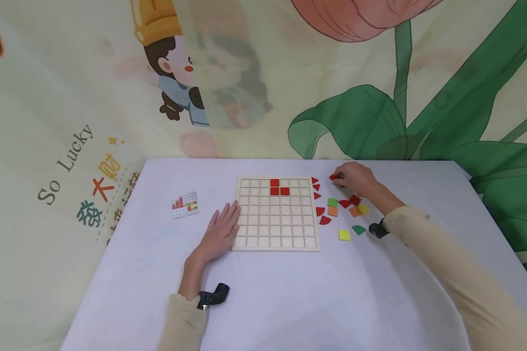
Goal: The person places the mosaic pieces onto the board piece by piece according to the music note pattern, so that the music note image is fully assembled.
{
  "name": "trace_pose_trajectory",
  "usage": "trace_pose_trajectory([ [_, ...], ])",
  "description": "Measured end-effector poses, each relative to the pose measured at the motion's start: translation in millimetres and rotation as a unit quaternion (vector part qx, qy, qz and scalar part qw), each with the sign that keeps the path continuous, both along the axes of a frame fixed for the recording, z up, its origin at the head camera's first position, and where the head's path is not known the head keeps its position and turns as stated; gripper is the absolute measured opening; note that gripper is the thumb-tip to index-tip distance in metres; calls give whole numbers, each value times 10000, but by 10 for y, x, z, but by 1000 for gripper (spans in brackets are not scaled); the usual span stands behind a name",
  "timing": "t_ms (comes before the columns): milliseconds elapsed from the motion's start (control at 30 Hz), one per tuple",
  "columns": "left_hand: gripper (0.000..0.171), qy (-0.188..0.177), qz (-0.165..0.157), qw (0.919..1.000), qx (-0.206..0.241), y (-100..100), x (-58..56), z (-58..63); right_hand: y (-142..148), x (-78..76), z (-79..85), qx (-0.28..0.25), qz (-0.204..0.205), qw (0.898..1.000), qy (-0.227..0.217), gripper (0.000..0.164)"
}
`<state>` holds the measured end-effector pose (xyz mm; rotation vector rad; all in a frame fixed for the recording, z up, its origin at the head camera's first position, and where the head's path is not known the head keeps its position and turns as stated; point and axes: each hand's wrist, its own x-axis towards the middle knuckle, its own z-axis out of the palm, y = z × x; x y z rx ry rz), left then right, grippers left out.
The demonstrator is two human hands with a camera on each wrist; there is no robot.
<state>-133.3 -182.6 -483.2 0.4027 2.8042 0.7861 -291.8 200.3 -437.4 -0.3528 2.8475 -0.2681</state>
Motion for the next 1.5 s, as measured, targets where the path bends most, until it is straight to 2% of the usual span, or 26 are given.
trace_pose_trajectory([
  [133, 55, -33, -28, 10000, 2, 28, 5, 11, -1, 9, -22, -546, -159, 9984, 60, 33],
  [233, 55, 21, -37, 10000, -27, 28, 1, 24, -116, 13, 25, -1095, 132, 9925, 528, 32],
  [300, 55, 48, -31, 10000, -34, 23, 0, 26, -278, 55, 75, -1435, 583, 9845, 821, 30],
  [400, 55, 49, -8, 10000, -32, 15, 2, 18, -604, 184, 77, -1624, 1568, 9676, 1133, 26],
  [500, 55, 55, 15, 10000, -22, 14, 2, 12, -909, 323, 12, -1541, 2386, 9525, 1096, 22],
  [600, 55, 73, 1, 10000, -4, 22, -8, 2, -1109, 395, -68, -1326, 2848, 9432, 1082, 19],
  [767, 56, 95, 35, 9999, 10, 30, -28, 7, -1248, 403, -96, -959, 2959, 9451, 996, 18],
  [867, 56, 61, 63, 10000, -12, 28, -26, 13, -1264, 386, -96, -911, 3004, 9457, 844, 18],
  [1033, 56, 34, 73, 10000, -30, 24, -17, 4, -1274, 371, -103, -1027, 3262, 9367, 745, 18],
  [1233, 56, 96, 82, 9999, -63, 25, -26, -11, -1306, 405, -116, -715, 3332, 9352, 964, 16],
  [1367, 56, 173, 66, 9998, -21, 22, -33, -24, -1256, 464, -88, -398, 3373, 9305, 1369, 20],
  [1433, 56, 197, 42, 9998, -3, 16, -35, -23, -1163, 485, -52, -342, 3222, 9348, 1457, 25],
  [1500, 56, 185, 44, 9998, -4, 6, -30, -17, -1017, 490, -5, -419, 2931, 9450, 1391, 32],
])
